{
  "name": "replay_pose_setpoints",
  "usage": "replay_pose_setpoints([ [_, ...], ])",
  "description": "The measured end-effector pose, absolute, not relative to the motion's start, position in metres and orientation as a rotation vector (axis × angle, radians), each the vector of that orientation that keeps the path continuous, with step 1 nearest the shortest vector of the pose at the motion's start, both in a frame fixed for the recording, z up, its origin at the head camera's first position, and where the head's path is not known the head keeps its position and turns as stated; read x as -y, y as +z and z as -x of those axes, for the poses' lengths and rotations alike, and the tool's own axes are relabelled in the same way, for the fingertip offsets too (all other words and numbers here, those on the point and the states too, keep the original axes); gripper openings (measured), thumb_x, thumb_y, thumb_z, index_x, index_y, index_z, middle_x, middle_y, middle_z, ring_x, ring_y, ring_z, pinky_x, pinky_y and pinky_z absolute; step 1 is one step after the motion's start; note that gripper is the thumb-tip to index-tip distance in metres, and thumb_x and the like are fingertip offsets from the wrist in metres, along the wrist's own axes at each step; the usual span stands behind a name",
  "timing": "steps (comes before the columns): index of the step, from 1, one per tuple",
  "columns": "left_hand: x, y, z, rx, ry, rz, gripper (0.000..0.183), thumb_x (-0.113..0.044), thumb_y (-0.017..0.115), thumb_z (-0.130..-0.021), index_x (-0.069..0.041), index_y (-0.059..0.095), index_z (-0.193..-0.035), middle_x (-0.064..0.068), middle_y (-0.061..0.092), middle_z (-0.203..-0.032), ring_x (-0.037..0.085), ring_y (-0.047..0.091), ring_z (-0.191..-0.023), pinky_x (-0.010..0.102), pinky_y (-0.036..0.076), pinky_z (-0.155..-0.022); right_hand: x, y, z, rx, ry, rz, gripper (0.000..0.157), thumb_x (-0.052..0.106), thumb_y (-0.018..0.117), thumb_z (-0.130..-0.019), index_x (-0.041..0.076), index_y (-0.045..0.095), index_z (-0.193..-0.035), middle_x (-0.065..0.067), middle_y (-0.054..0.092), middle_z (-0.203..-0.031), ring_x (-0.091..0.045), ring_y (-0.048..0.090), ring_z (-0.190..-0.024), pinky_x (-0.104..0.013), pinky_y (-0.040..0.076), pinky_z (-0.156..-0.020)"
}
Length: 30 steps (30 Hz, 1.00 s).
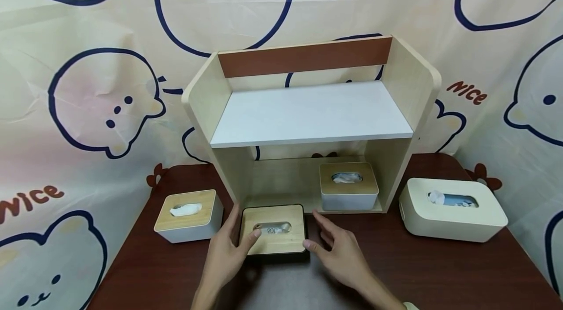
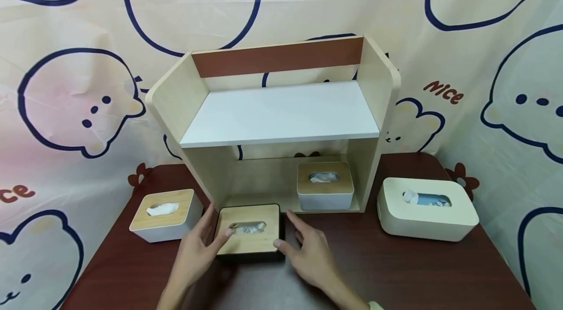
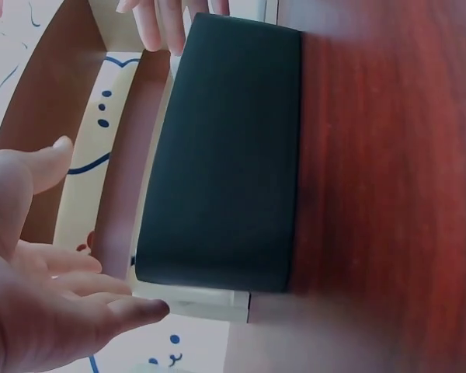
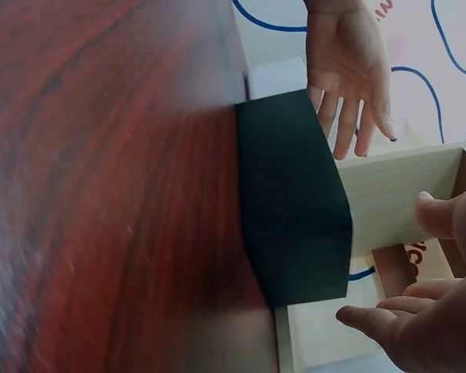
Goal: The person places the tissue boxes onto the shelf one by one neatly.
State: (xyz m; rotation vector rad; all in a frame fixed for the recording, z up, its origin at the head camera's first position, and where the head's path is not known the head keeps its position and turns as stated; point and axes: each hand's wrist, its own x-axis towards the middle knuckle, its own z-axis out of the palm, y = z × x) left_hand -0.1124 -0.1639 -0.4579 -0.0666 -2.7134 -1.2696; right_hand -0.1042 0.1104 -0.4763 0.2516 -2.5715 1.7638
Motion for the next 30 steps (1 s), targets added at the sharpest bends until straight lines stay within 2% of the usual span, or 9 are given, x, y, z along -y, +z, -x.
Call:
replay_pose_setpoints([
  [5,0.17,-0.461,0.105,2.783,-1.282,0.062,0.095,-0.042,0.079,-0.099,0.0,0.029,-0.168,0.023,0.031,-0.174,0.041,0.037,-0.158,0.063,0.044,-0.121,-0.105,-0.483,0.104,2.588,1.799,-0.307,0.08,0.023,0.087,-0.092,0.006,0.05,-0.16,-0.021,0.043,-0.168,-0.045,0.051,-0.147,-0.042,0.056,-0.108],
  [9,0.175,-0.463,0.098,2.828,-1.292,0.025,0.1,-0.046,0.078,-0.098,0.001,0.025,-0.169,0.025,0.027,-0.175,0.044,0.036,-0.158,0.065,0.042,-0.121,-0.104,-0.488,0.103,2.622,1.746,-0.355,0.082,0.025,0.087,-0.092,-0.002,0.048,-0.159,-0.028,0.045,-0.164,-0.05,0.059,-0.137,-0.044,0.059,-0.103],
  [14,0.179,-0.466,0.093,2.882,-1.254,-0.032,0.105,-0.049,0.08,-0.096,0.0,0.023,-0.17,0.028,0.032,-0.172,0.049,0.042,-0.154,0.066,0.046,-0.117,-0.103,-0.49,0.1,2.667,1.74,-0.392,0.086,0.031,0.086,-0.093,-0.004,0.044,-0.16,-0.036,0.042,-0.162,-0.055,0.066,-0.125,-0.045,0.062,-0.097],
  [21,0.179,-0.472,0.09,2.918,-1.284,-0.083,0.11,-0.05,0.084,-0.092,0.001,0.024,-0.17,0.034,0.038,-0.166,0.051,0.046,-0.15,0.063,0.051,-0.113,-0.101,-0.495,0.095,2.692,1.74,-0.379,0.087,0.032,0.085,-0.093,-0.004,0.043,-0.161,-0.041,0.042,-0.159,-0.052,0.069,-0.121,-0.043,0.062,-0.096],
  [24,0.179,-0.473,0.09,2.914,-1.32,-0.099,0.11,-0.045,0.087,-0.091,0.002,0.025,-0.169,0.034,0.041,-0.164,0.049,0.049,-0.148,0.06,0.053,-0.112,-0.099,-0.498,0.094,2.692,1.706,-0.361,0.085,0.031,0.085,-0.093,-0.004,0.046,-0.16,-0.039,0.046,-0.156,-0.049,0.071,-0.12,-0.042,0.062,-0.096],
  [28,0.178,-0.476,0.09,2.848,-1.467,-0.1,0.105,-0.028,0.09,-0.09,0.006,0.027,-0.167,0.034,0.043,-0.163,0.047,0.053,-0.146,0.048,0.061,-0.103,-0.096,-0.501,0.093,2.705,1.653,-0.346,0.081,0.029,0.085,-0.093,-0.003,0.049,-0.158,-0.035,0.052,-0.154,-0.043,0.073,-0.119,-0.043,0.062,-0.097],
  [30,0.178,-0.477,0.09,2.83,-1.492,-0.1,0.1,-0.021,0.09,-0.089,0.008,0.031,-0.165,0.034,0.045,-0.161,0.047,0.055,-0.144,0.046,0.062,-0.102,-0.095,-0.503,0.093,2.711,1.635,-0.341,0.08,0.029,0.085,-0.093,-0.003,0.05,-0.157,-0.033,0.054,-0.152,-0.041,0.073,-0.118,-0.043,0.062,-0.097],
])
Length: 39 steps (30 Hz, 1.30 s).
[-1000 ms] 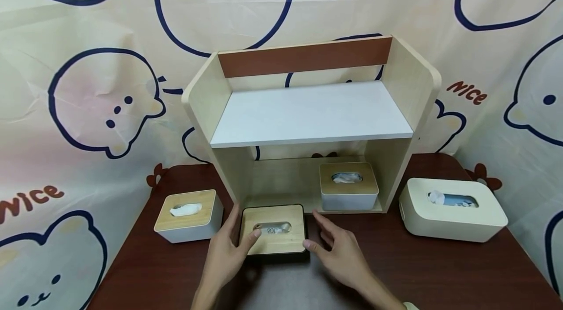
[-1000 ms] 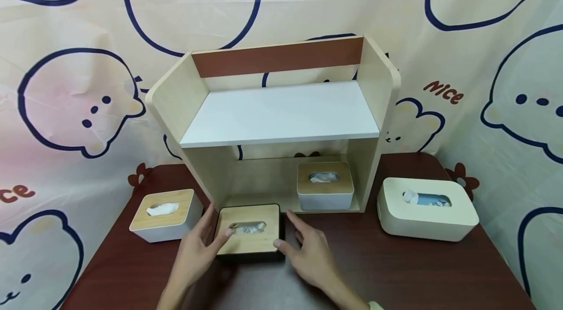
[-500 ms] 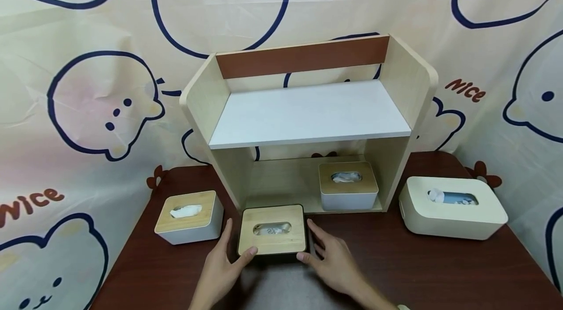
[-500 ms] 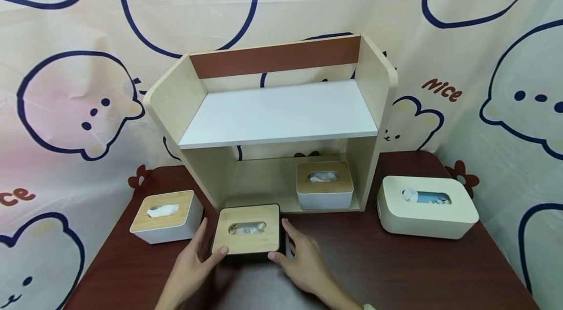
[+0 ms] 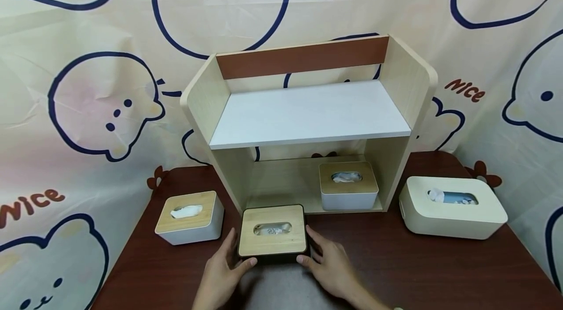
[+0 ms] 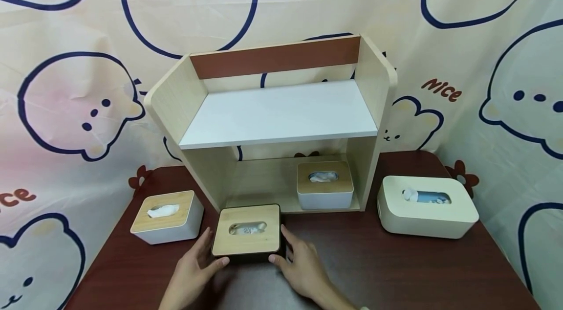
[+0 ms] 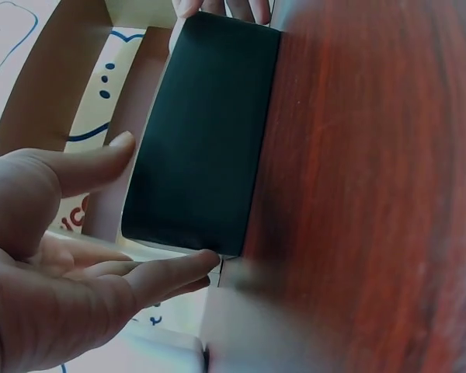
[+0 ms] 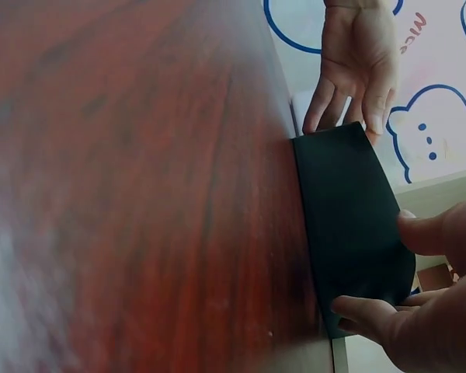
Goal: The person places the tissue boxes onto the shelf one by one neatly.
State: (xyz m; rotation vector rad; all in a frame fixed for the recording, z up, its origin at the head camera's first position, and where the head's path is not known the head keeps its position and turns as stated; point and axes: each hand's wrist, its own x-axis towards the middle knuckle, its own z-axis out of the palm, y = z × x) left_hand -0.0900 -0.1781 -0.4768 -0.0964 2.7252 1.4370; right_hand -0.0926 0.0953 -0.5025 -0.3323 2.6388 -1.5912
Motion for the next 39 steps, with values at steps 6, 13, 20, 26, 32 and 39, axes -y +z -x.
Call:
replay_pose_setpoints([
  [6,0.179,-0.479,0.09,-2.823,1.303,0.137,0.079,-0.018,0.089,-0.089,0.005,0.052,-0.156,0.034,0.062,-0.145,0.048,0.066,-0.13,0.055,0.061,-0.1,-0.092,-0.505,0.093,-2.546,-1.703,0.297,0.076,0.025,0.083,-0.095,-0.005,0.05,-0.156,-0.036,0.051,-0.152,-0.043,0.071,-0.12,-0.036,0.063,-0.094],
  [13,0.177,-0.481,0.088,-2.804,1.406,0.151,0.073,-0.013,0.086,-0.092,0.005,0.053,-0.154,0.034,0.062,-0.145,0.045,0.067,-0.129,0.048,0.062,-0.098,-0.09,-0.507,0.094,-2.568,-1.722,0.276,0.072,0.021,0.083,-0.095,-0.005,0.052,-0.155,-0.031,0.054,-0.153,-0.042,0.067,-0.128,-0.037,0.062,-0.095],
  [20,0.172,-0.482,0.086,-2.797,1.495,0.194,0.072,-0.012,0.086,-0.091,0.001,0.055,-0.155,0.03,0.064,-0.143,0.043,0.07,-0.126,0.045,0.064,-0.095,-0.088,-0.504,0.094,-2.681,-1.621,0.177,0.07,0.025,0.083,-0.094,0.002,0.056,-0.154,-0.026,0.061,-0.147,0.001,0.036,-0.048,-0.035,0.06,-0.092],
  [26,0.166,-0.48,0.084,-2.794,1.587,0.248,0.068,-0.009,0.086,-0.091,-0.004,0.059,-0.152,0.024,0.067,-0.142,0.038,0.07,-0.126,0.038,0.063,-0.095,-0.087,-0.498,0.092,-2.704,-1.67,0.137,0.067,0.021,0.084,-0.093,0.006,0.059,-0.153,-0.024,0.063,-0.146,0.006,0.031,-0.045,-0.026,0.06,-0.087],
  [32,0.161,-0.477,0.086,-2.781,1.675,0.281,0.067,-0.007,0.086,-0.09,-0.008,0.061,-0.152,0.023,0.067,-0.143,0.036,0.07,-0.127,0.035,0.064,-0.094,-0.087,-0.494,0.093,-2.716,-1.78,0.176,0.065,0.018,0.083,-0.093,0.005,0.06,-0.152,-0.024,0.062,-0.147,-0.006,0.075,-0.08,-0.037,0.063,-0.096],
  [39,0.158,-0.477,0.093,-2.803,1.736,0.257,0.066,-0.007,0.086,-0.091,-0.01,0.062,-0.152,0.019,0.064,-0.148,0.033,0.067,-0.131,0.035,0.062,-0.096,-0.086,-0.493,0.101,-2.659,-1.892,0.2,0.063,0.009,0.082,-0.094,-0.001,0.059,-0.151,-0.029,0.06,-0.146,-0.042,0.065,-0.131,-0.039,0.062,-0.096],
])
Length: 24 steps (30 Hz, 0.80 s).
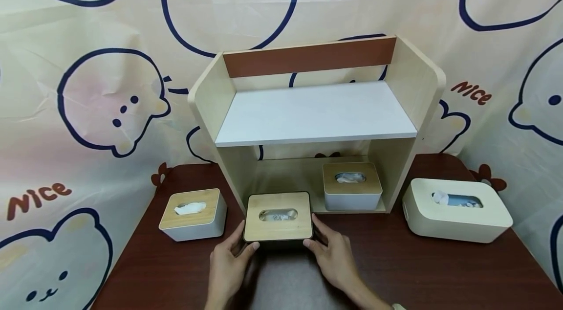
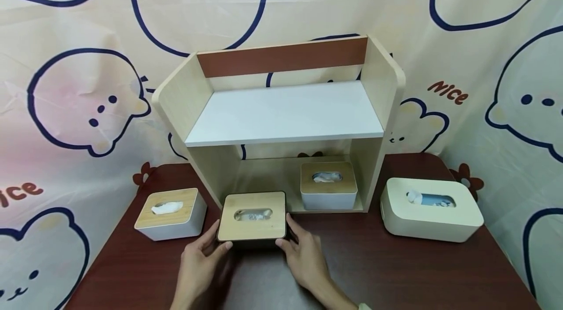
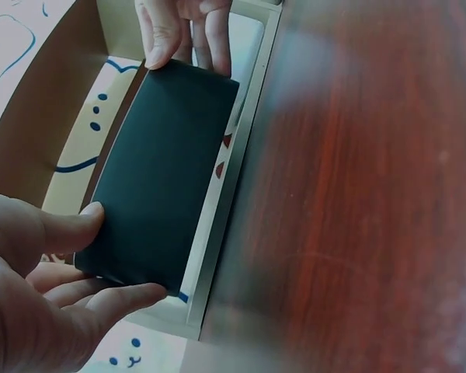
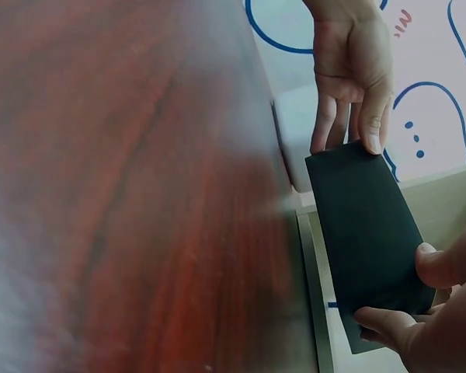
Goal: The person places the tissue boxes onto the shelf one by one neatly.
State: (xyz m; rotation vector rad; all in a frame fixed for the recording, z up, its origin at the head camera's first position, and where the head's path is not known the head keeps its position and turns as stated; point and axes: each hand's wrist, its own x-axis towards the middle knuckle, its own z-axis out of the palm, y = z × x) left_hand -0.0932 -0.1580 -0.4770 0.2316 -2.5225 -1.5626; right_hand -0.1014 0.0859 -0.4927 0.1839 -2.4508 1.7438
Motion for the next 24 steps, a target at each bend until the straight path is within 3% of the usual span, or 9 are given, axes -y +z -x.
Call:
replay_pose_setpoints([
  [11,0.15,-0.481,0.119,2.497,-1.511,-0.187,0.063,-0.007,0.085,-0.092,-0.006,0.061,-0.151,0.019,0.065,-0.146,0.033,0.066,-0.132,0.044,0.06,-0.102,-0.089,-0.488,0.126,2.506,1.623,-0.152,0.06,0.009,0.077,-0.099,-0.001,0.056,-0.154,-0.03,0.059,-0.149,-0.041,0.066,-0.131,-0.045,0.062,-0.098],
  [15,0.148,-0.48,0.13,2.511,-1.475,-0.191,0.063,-0.009,0.084,-0.094,-0.006,0.061,-0.152,0.018,0.066,-0.146,0.032,0.065,-0.135,0.048,0.058,-0.105,-0.088,-0.487,0.136,2.524,1.597,-0.127,0.059,0.01,0.076,-0.1,0.0,0.055,-0.155,-0.03,0.058,-0.151,-0.041,0.069,-0.128,-0.042,0.065,-0.093],
  [17,0.148,-0.479,0.134,2.516,-1.467,-0.193,0.062,-0.01,0.083,-0.094,-0.007,0.061,-0.152,0.017,0.066,-0.146,0.032,0.063,-0.137,0.051,0.057,-0.108,-0.088,-0.487,0.141,2.535,1.579,-0.105,0.059,0.011,0.076,-0.1,0.003,0.056,-0.155,-0.029,0.06,-0.15,-0.035,0.077,-0.112,-0.035,0.063,-0.084],
  [18,0.148,-0.479,0.136,2.522,-1.456,-0.194,0.062,-0.01,0.083,-0.094,-0.007,0.061,-0.152,0.017,0.067,-0.146,0.032,0.062,-0.138,0.052,0.056,-0.109,-0.088,-0.487,0.143,2.538,1.579,-0.091,0.06,0.012,0.077,-0.1,0.004,0.056,-0.155,-0.029,0.06,-0.149,-0.03,0.079,-0.096,-0.032,0.061,-0.079],
  [20,0.148,-0.479,0.14,2.525,-1.446,-0.196,0.062,-0.011,0.083,-0.095,-0.008,0.061,-0.152,0.017,0.067,-0.145,0.031,0.06,-0.14,0.054,0.055,-0.109,-0.087,-0.486,0.147,2.538,1.593,-0.068,0.06,0.013,0.077,-0.1,0.005,0.056,-0.155,-0.028,0.061,-0.149,-0.023,0.068,-0.072,-0.028,0.055,-0.073],
  [22,0.148,-0.479,0.144,2.524,-1.442,-0.201,0.062,-0.012,0.083,-0.095,-0.009,0.061,-0.152,0.017,0.068,-0.144,0.028,0.062,-0.137,0.053,0.055,-0.108,-0.086,-0.486,0.151,2.532,1.613,-0.053,0.059,0.013,0.076,-0.1,0.005,0.056,-0.156,-0.028,0.061,-0.149,-0.025,0.07,-0.073,-0.027,0.055,-0.073],
  [23,0.148,-0.479,0.146,2.525,-1.437,-0.204,0.062,-0.012,0.083,-0.095,-0.01,0.061,-0.152,0.017,0.068,-0.144,0.025,0.062,-0.134,0.052,0.055,-0.107,-0.085,-0.486,0.152,2.528,1.627,-0.048,0.059,0.012,0.076,-0.101,0.005,0.055,-0.156,-0.028,0.061,-0.149,-0.029,0.076,-0.082,-0.028,0.059,-0.075],
  [24,0.147,-0.48,0.148,2.524,-1.443,-0.207,0.062,-0.012,0.083,-0.095,-0.01,0.061,-0.153,0.016,0.067,-0.144,0.023,0.068,-0.119,0.05,0.055,-0.105,-0.085,-0.486,0.153,2.522,1.647,-0.043,0.06,0.012,0.075,-0.101,0.005,0.054,-0.157,-0.028,0.06,-0.15,-0.035,0.079,-0.092,-0.031,0.062,-0.079],
])
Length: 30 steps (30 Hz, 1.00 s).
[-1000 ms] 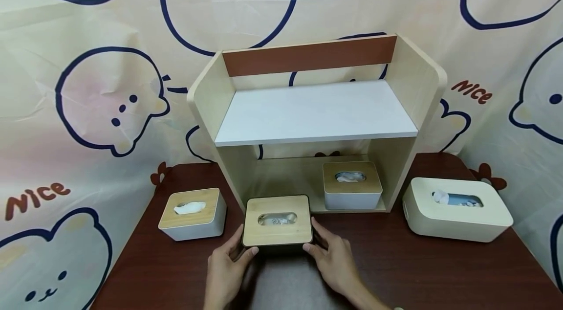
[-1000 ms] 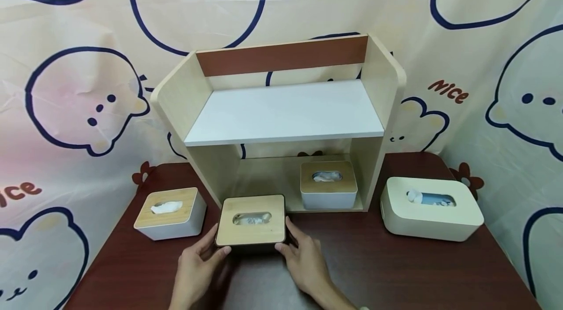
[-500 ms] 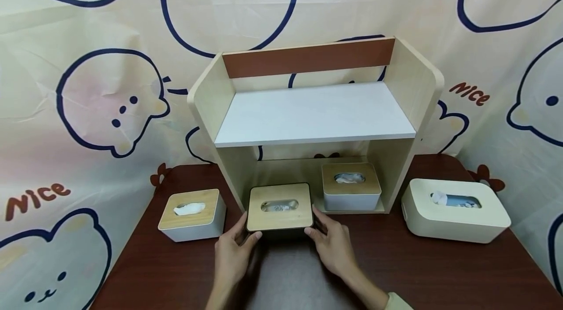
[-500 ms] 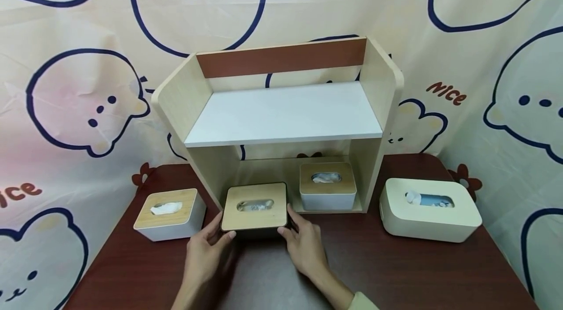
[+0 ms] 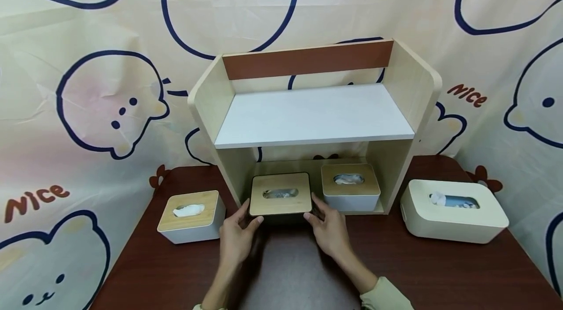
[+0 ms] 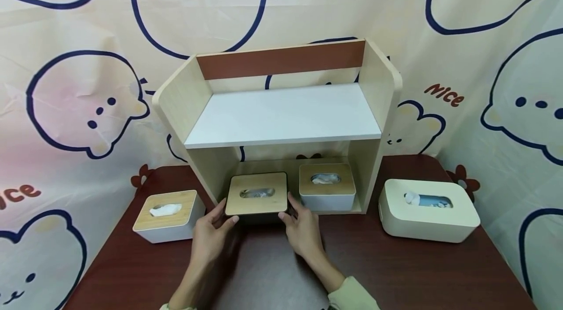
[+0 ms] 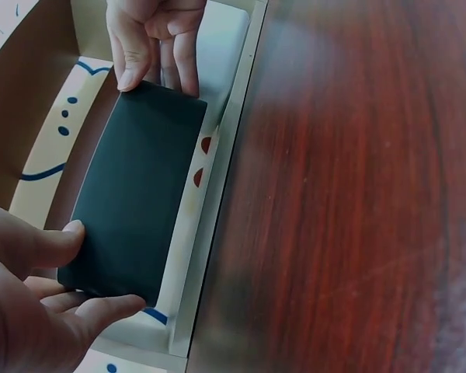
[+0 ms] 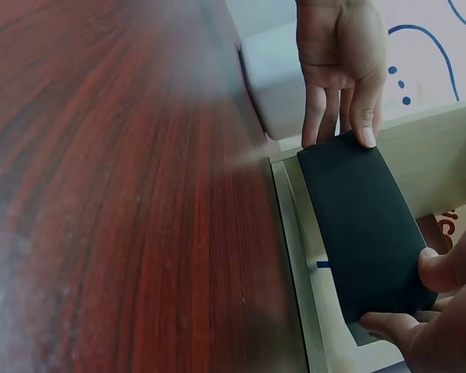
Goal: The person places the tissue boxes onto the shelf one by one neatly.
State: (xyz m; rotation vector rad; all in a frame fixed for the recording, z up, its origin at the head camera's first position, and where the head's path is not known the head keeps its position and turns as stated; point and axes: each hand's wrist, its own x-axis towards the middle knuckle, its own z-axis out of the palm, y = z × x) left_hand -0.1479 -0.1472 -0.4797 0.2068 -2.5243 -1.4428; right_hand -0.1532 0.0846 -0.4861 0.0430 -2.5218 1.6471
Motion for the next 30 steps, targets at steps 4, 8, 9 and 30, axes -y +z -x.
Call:
replay_pose_setpoints([
  [4,0.146,-0.482,0.154,2.522,-1.453,-0.212,0.062,-0.012,0.083,-0.095,-0.01,0.061,-0.153,0.016,0.067,-0.145,0.016,0.066,-0.095,0.043,0.055,-0.1,-0.083,-0.487,0.157,2.503,1.679,-0.036,0.059,0.011,0.072,-0.103,0.003,0.052,-0.157,-0.029,0.059,-0.151,-0.044,0.065,-0.133,-0.046,0.063,-0.098],
  [8,0.145,-0.482,0.159,2.503,-1.458,-0.2,0.061,-0.01,0.082,-0.095,-0.008,0.061,-0.152,0.018,0.068,-0.143,0.022,0.073,-0.114,0.042,0.059,-0.097,-0.081,-0.487,0.161,2.477,1.69,-0.041,0.058,0.011,0.072,-0.103,0.002,0.052,-0.157,-0.028,0.059,-0.151,-0.044,0.065,-0.133,-0.05,0.06,-0.102],
  [9,0.145,-0.482,0.161,2.499,-1.458,-0.193,0.061,-0.01,0.082,-0.095,-0.008,0.061,-0.152,0.019,0.068,-0.142,0.022,0.071,-0.121,0.04,0.06,-0.096,-0.08,-0.488,0.162,2.469,1.7,-0.035,0.059,0.01,0.072,-0.103,0.002,0.052,-0.158,-0.027,0.059,-0.152,-0.043,0.064,-0.134,-0.049,0.06,-0.103],
  [30,0.144,-0.488,0.18,2.488,-1.475,-0.189,0.061,-0.013,0.079,-0.099,-0.008,0.057,-0.155,0.023,0.06,-0.153,0.009,0.048,-0.055,0.025,0.046,-0.066,-0.066,-0.498,0.177,2.387,1.746,0.03,0.057,0.008,0.066,-0.106,0.0,0.047,-0.16,-0.03,0.051,-0.159,-0.044,0.058,-0.142,-0.052,0.056,-0.109],
])
